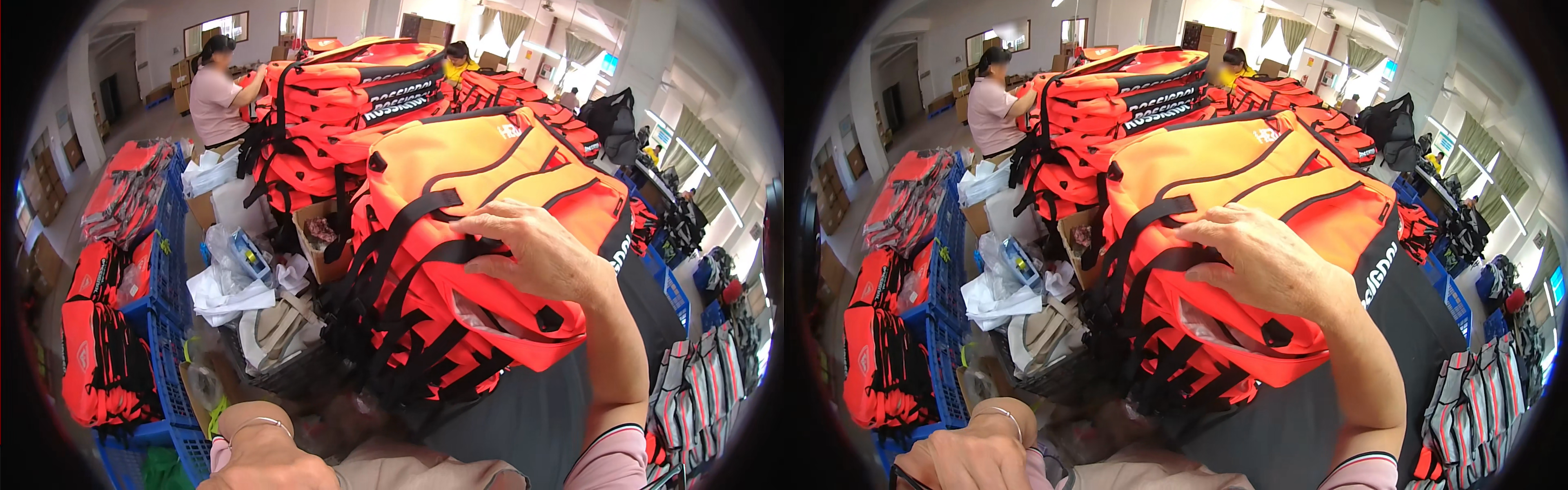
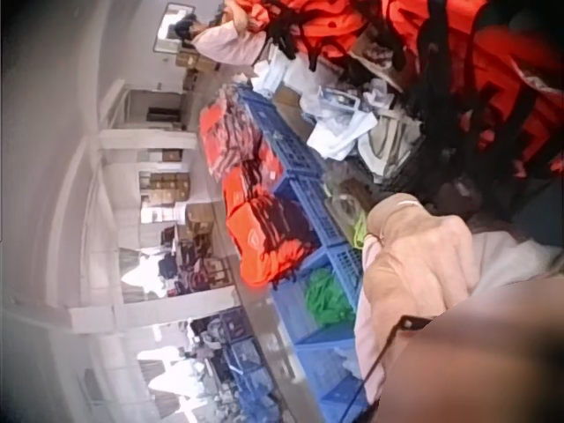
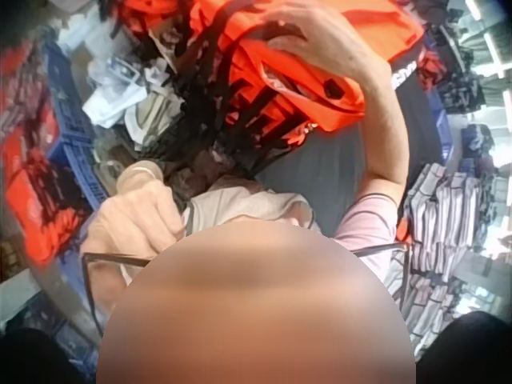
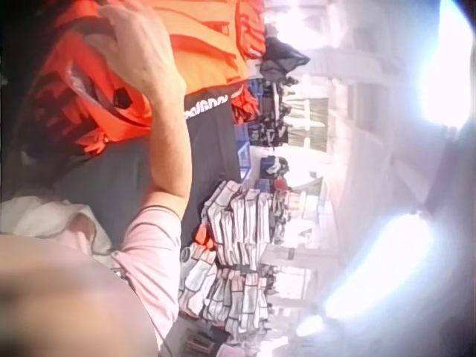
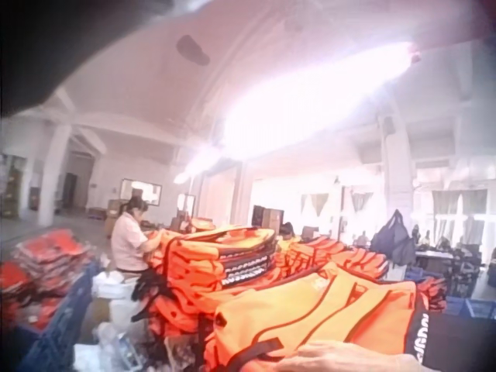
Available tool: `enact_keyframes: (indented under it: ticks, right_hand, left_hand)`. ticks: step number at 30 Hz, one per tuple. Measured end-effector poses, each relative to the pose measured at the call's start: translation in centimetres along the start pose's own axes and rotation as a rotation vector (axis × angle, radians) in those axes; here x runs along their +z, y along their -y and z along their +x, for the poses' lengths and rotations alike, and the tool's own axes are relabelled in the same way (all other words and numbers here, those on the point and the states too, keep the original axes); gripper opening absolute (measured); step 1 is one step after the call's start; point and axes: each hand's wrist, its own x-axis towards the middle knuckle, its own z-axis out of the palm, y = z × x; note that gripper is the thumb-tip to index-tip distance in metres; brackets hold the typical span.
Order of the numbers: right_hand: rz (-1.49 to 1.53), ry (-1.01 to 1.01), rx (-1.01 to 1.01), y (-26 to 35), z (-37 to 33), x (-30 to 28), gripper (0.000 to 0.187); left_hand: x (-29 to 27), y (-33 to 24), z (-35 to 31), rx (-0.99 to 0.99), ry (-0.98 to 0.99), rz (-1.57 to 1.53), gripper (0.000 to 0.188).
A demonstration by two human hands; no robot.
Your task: Inspecting and cleaning loose threads on backpacks and garment bags in a factory setting.
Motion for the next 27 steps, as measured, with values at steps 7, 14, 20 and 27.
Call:
enact_keyframes:
  ticks: [7,14,20,27]
  right_hand:
    - [0.055,-0.030,0.037,0.4,0.3,-1.1,0.020]
    - [0.164,0.108,0.015,0.6,-2.0,-1.8,0.026]
    - [0.236,0.107,0.092,1.3,-2.6,-1.0,0.041]
    - [0.266,0.067,0.136,1.8,-1.6,-0.5,0.038]
  left_hand:
    - [-1.8,0.6,-4.1,0.212,-0.144,-0.006,0.021]
    - [-6.4,8.2,-16.6,-0.200,-1.410,0.312,0.010]
    - [-9.9,14.4,-17.9,-0.385,-1.238,1.127,0.022]
    - [-11.7,14.2,-18.7,-0.379,-1.281,1.137,0.027]
